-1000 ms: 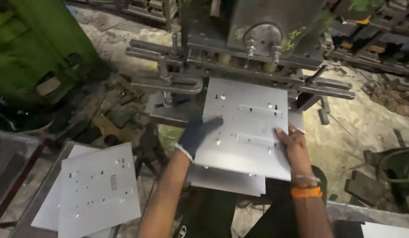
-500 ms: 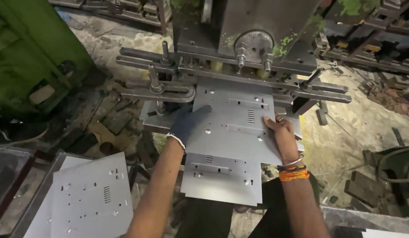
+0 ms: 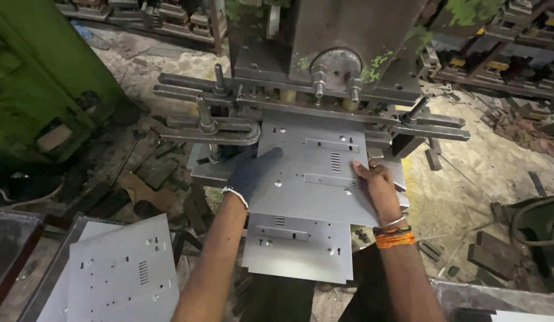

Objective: Operating a metal press machine to stamp holes or patterns into metal sheets.

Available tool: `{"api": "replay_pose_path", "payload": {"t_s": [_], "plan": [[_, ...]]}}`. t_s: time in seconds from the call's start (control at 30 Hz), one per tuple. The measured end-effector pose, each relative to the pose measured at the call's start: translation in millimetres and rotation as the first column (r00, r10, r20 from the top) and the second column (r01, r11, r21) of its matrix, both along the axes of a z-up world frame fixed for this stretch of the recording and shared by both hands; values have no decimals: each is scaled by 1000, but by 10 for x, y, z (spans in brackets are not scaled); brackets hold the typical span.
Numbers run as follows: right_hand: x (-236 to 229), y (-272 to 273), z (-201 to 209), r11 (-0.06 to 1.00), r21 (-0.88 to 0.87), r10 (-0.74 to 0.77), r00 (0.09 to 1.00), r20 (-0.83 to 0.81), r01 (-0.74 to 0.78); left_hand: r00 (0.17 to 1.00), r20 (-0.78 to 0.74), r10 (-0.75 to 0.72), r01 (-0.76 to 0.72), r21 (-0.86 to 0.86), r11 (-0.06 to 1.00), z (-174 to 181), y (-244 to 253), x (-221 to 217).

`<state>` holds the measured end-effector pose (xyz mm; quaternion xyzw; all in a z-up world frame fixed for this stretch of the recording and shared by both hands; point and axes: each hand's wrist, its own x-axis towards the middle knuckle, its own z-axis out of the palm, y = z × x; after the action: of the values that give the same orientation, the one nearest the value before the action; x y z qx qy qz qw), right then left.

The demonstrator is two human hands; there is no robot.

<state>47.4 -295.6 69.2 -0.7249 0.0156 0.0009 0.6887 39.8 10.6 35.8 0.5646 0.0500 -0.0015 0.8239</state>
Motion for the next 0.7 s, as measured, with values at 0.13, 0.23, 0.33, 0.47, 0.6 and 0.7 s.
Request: {"api": "replay_pose_path", "payload": {"t_s": [0.13,0.23,0.33,0.47,0.6,0.7], "plan": [[-17,37,40,998,63,32,999,-23,-30,999,51,7,-6,-26,1000,25,-3,1],[19,-20,-51,999,2,43,998,47,-43,999,5,31,-31,25,999,-32,-8,30],[57,-5,-142,992,-126,24,997,80,-14,998,11,59,-60,95,994,-91,8,41],[-98,186,63,997,-62,-28,994,101,35,995,91,50,-52,29,998,-476,55,201],[-290,162,306,899,-434,53,969,240,58,976,-219,4,-37,-149,988,-373,-92,-71],[-296,85,482,777,-600,11,957,-291,-192,938,341,61,-108,121,987,-162,-231,-788]]}}
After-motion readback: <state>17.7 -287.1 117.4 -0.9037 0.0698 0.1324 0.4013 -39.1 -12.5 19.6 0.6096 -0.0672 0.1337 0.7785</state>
